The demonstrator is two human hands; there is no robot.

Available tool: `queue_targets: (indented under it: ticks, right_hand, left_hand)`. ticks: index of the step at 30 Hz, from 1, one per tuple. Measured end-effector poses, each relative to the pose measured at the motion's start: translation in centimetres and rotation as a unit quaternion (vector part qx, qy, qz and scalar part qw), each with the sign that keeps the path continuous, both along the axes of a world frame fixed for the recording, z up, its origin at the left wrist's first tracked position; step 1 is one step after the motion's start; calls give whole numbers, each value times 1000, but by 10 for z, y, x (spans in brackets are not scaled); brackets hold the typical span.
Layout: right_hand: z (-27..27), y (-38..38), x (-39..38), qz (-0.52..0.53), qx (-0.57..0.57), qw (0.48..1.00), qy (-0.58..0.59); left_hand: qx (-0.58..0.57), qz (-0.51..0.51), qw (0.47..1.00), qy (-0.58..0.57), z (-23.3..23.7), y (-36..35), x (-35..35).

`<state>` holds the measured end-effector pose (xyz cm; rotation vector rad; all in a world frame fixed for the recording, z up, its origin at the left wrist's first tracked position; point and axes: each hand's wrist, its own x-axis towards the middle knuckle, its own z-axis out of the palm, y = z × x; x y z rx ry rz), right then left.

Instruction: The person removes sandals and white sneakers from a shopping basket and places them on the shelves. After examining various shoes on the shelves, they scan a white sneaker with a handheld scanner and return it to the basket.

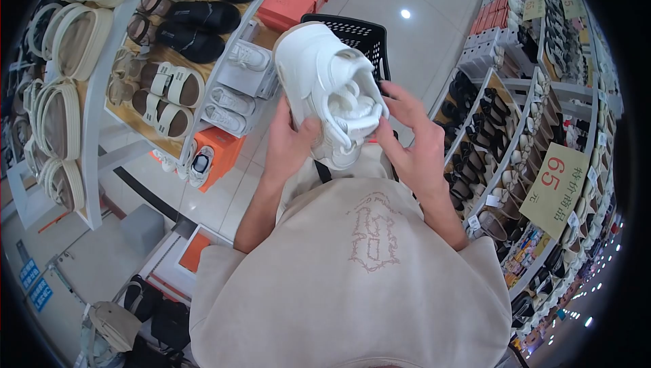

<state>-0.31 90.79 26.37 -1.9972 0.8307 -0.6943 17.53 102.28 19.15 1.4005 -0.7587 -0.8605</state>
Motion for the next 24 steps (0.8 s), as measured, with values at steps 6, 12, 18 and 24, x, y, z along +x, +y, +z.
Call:
queue_targets:
  ticks: [6,12,18,24]
  right_hand:
    - [-3,3,5,16,-32,999,5]
    - [-5,9,9,-20,-23,1000,0]
    - [2,14,16,-44,8,999,24]
    - [-4,9,14,11,-94,994,52]
  left_hand:
    - [-14,41,996,77,-13,-1,4]
    - [-53,75,994,52,-11,-4,-4]
    - [-82,100,990,52,-12,-2,-12]
    - [-76,97,992,30,-13,4,-8]
